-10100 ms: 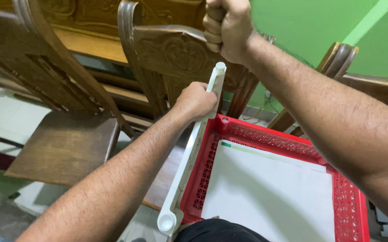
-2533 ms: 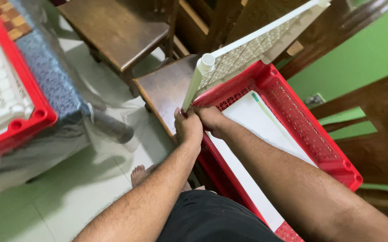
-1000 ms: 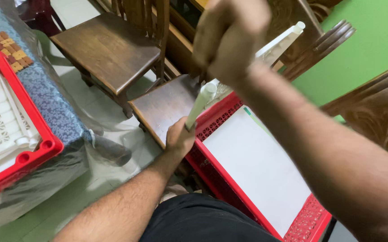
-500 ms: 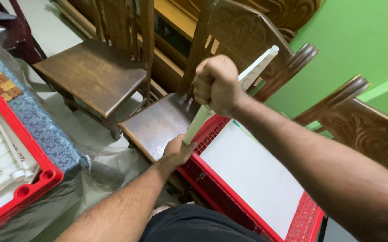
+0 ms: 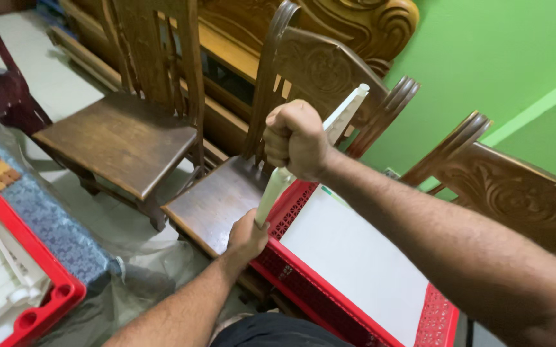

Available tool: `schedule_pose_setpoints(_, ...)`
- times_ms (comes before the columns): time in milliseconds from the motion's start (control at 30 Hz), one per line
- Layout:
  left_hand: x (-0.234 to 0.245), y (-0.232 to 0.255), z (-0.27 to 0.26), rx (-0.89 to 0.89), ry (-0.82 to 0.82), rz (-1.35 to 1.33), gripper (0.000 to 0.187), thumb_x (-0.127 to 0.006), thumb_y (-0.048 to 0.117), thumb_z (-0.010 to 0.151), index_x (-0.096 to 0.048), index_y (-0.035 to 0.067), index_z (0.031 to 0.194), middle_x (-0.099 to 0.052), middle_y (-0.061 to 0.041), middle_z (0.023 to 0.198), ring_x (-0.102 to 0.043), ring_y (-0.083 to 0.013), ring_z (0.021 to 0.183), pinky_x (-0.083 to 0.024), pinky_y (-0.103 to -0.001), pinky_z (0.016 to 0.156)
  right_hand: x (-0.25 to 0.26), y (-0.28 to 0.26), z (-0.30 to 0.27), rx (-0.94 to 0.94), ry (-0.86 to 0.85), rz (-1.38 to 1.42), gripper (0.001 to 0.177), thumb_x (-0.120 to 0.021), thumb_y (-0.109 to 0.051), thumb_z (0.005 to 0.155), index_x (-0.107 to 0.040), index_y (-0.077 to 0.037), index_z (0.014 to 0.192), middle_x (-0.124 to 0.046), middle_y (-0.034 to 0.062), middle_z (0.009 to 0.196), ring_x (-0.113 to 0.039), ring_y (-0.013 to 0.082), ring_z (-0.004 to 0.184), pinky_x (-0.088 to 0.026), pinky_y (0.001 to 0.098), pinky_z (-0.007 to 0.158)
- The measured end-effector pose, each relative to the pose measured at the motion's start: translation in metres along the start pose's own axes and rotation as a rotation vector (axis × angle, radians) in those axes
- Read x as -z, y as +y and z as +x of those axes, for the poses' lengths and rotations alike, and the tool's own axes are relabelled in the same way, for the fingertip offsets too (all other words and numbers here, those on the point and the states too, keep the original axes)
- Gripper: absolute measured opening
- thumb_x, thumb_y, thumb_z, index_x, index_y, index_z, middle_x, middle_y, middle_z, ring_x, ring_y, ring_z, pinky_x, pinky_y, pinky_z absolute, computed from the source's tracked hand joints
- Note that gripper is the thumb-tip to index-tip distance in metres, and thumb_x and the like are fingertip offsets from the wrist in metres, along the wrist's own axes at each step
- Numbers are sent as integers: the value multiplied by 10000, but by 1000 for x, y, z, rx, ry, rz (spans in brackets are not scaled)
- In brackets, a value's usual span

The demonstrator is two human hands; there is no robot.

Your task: The person assembles a red plastic crate by inserting white perforated side panels into the crate's frame. They pick up panels from a nearby table, align them with the crate, and press them into place one by one until the crate is fully assembled.

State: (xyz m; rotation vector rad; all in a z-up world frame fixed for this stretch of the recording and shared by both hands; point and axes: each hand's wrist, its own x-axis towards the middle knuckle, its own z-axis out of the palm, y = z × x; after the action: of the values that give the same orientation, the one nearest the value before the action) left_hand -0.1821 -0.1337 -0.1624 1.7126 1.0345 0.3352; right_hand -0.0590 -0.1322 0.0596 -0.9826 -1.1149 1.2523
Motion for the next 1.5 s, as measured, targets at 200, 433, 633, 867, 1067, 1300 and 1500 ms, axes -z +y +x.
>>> schedule_pose_setpoints(200, 0, -7, 1, -13, 5, 65, 377, -695, 267, 916, -632, 164, 1272, -735, -107, 1190, -686, -293, 1146, -524, -410, 1009, 4, -76, 20, 162, -70, 80, 429, -426, -298, 950, -177, -233, 607, -144, -56, 526, -116, 130, 414, -137, 348, 385)
schedule_pose_setpoints(433, -5, -6, 0, -1, 54, 23, 301, -645, 249, 937, -659, 177, 1229, -746, -90, 1151, -700, -270, 1110, -543, -396, 965, -7, -8, 23, 527, 153, -416, 436, -459, -303, 913, -490, -141, 510, -448, 36, 446, -377, 200, 349, -316, 366, 358)
schedule_pose_setpoints(633, -9, -19, 4, -149, 149, -85, 191, -618, 182, 946, -700, 92, 1093, -749, -179, 1024, -697, -373, 1015, -546, -454, 871, 34, -2, 34, -55, 204, 134, 380, -487, -267, 858, -256, -211, 560, -225, -39, 489, -187, 145, 388, -161, 351, 369)
schedule_pose_setpoints(867, -11, -24, 8, -174, 142, -51, 235, -614, 207, 923, -676, 127, 1134, -743, -171, 1043, -699, -371, 1029, -550, -453, 874, 8, -44, 23, 214, 135, 73, 374, -475, -254, 890, -317, -143, 570, -272, 22, 488, -221, 189, 374, -200, 391, 361)
schedule_pose_setpoints(1067, 0, -4, 1, -84, 79, -47, 243, -624, 234, 935, -688, 124, 1142, -754, -150, 1067, -704, -350, 1053, -546, -447, 912, 31, 20, 6, -51, 26, 0, 428, -529, -173, 936, -323, -198, 562, -286, -44, 509, -229, 100, 419, -201, 328, 394)
schedule_pose_setpoints(1300, 7, 21, -8, -91, 97, -51, 403, -739, 324, 860, -660, 125, 1202, -766, -99, 1083, -742, -245, 1037, -571, -372, 947, 53, -20, 18, -70, -87, -1254, 488, -387, -405, 1052, -628, -37, 840, -618, 125, 795, -583, 248, 780, -492, 404, 745)
schedule_pose_setpoints(1500, 0, 5, -1, -85, 72, 1, 447, -682, 278, 910, -621, 135, 1329, -758, -126, 1157, -740, -251, 1084, -582, -366, 987, 37, 1, 29, -258, -530, -1653, 580, -287, -450, 1055, -632, -58, 1307, -645, 222, 1300, -600, 362, 1198, -440, 495, 1033)
